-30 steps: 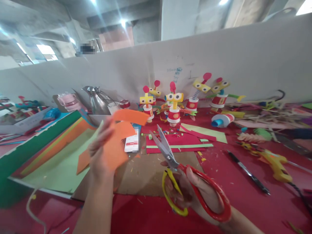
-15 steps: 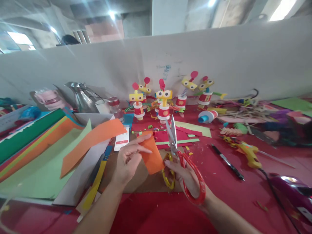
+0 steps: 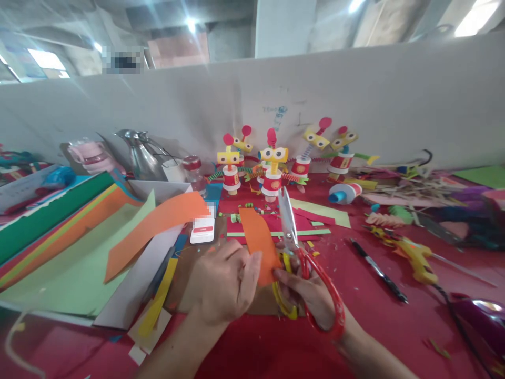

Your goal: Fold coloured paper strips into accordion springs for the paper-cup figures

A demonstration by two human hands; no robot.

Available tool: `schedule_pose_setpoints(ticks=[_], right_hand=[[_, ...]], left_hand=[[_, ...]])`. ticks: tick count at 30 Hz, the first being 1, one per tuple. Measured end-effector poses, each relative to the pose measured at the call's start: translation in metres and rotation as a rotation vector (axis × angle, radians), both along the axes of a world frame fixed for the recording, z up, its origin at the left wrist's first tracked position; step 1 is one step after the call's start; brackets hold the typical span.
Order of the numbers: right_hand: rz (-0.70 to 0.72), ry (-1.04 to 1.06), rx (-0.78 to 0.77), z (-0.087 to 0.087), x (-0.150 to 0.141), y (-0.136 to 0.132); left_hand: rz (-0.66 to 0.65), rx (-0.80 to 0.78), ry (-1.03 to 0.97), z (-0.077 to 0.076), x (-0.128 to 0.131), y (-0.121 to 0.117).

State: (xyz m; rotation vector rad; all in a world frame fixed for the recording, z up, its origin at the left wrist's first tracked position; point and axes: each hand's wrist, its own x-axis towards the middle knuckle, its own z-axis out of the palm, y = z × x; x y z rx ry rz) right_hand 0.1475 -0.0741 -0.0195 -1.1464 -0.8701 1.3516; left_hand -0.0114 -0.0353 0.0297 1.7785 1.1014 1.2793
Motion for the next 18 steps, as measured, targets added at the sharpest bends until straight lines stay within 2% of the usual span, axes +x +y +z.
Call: schedule_pose_setpoints(ticks=[3, 7, 10, 12, 14, 16, 18], right_hand=[[-0.016, 0.037, 0.005, -0.001, 0.0, 0.0], [0.003, 0.01, -0.013, 0.005, -0.004, -0.003], [0.028, -0.033, 0.008, 0.009, -0.007, -0.006], [0.06, -0.066, 0.011, 0.012, -0.008, -0.008], [0.083, -0.069, 0.022, 0.015, -0.01, -0.011], [0.082, -0.042, 0.045, 0.019, -0.011, -0.013], [0.065, -0.012, 0.064, 0.02, -0.011, -0.014]], left_hand=[[-0.119, -0.239, 0.063, 0.006, 0.005, 0.002], [-0.287, -0.607, -0.37, -0.001, 0.013, 0.008], [-0.377, -0.764, -0.574, -0.009, 0.018, 0.011], [-0.392, -0.761, -0.597, -0.009, 0.018, 0.011], [-0.352, -0.666, -0.579, -0.007, 0.014, 0.01], [-0.223, -0.474, -0.571, -0.005, 0.005, 0.012], [-0.032, -0.272, -0.618, -0.003, -0.008, 0.018]])
